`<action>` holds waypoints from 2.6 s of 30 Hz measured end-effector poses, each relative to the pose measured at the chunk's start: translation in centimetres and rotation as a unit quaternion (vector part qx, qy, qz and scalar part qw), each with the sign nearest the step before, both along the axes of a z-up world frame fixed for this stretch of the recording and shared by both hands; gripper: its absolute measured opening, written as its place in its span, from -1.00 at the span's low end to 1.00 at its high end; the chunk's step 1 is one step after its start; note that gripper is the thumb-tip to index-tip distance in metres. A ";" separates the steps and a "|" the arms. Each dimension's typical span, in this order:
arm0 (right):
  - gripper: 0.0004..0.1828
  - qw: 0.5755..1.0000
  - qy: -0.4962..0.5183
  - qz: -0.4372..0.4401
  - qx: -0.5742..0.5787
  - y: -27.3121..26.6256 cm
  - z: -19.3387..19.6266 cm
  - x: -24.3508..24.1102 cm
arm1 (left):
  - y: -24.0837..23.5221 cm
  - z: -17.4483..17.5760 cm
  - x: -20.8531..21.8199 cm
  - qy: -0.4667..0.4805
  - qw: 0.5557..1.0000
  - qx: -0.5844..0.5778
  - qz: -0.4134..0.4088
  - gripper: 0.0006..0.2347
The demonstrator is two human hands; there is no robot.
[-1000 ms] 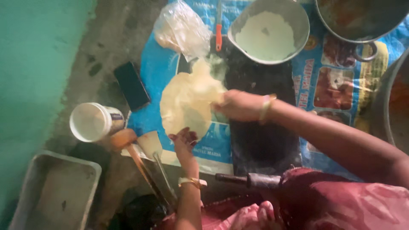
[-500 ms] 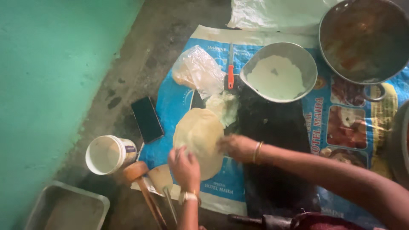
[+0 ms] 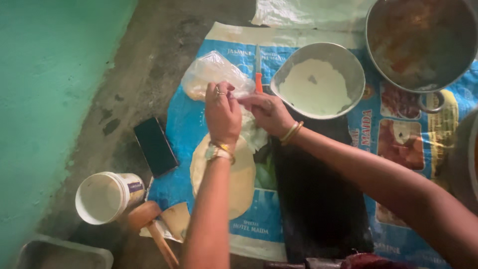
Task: The person sits on the floor and repeatedly rolls out small balls of dough into thin flat circles using a rolling pin. They dip the dough in flour, roll it, flip it, and stack the finished pieces on a blue mat.
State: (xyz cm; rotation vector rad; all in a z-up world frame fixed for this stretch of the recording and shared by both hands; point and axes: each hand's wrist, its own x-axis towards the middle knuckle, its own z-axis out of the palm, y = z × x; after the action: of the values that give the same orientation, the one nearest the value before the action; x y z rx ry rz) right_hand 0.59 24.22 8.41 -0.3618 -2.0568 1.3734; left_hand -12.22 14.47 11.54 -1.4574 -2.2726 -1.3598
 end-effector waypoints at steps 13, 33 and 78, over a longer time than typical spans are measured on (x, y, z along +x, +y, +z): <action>-0.73 0.708 -0.521 0.186 0.440 1.5 2.6 -5.1 | -4.1 10.6 -2.2 0.002 0.992 -0.084 -0.094 -0.51; -0.60 0.736 -0.349 0.069 0.575 6.5 -6.5 -16.2 | -2.7 10.8 -4.1 0.044 0.983 -0.139 -0.116 -0.58; -0.34 0.985 0.064 0.111 -0.119 7.4 -4.8 -14.9 | 1.4 -8.5 -11.7 -0.171 0.982 0.081 0.001 -0.56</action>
State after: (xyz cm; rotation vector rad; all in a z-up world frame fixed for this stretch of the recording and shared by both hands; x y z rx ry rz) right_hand -14.34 31.64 3.63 -0.1406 -1.8749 1.7383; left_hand -23.95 15.91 3.02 -1.2501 -2.2782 -1.8704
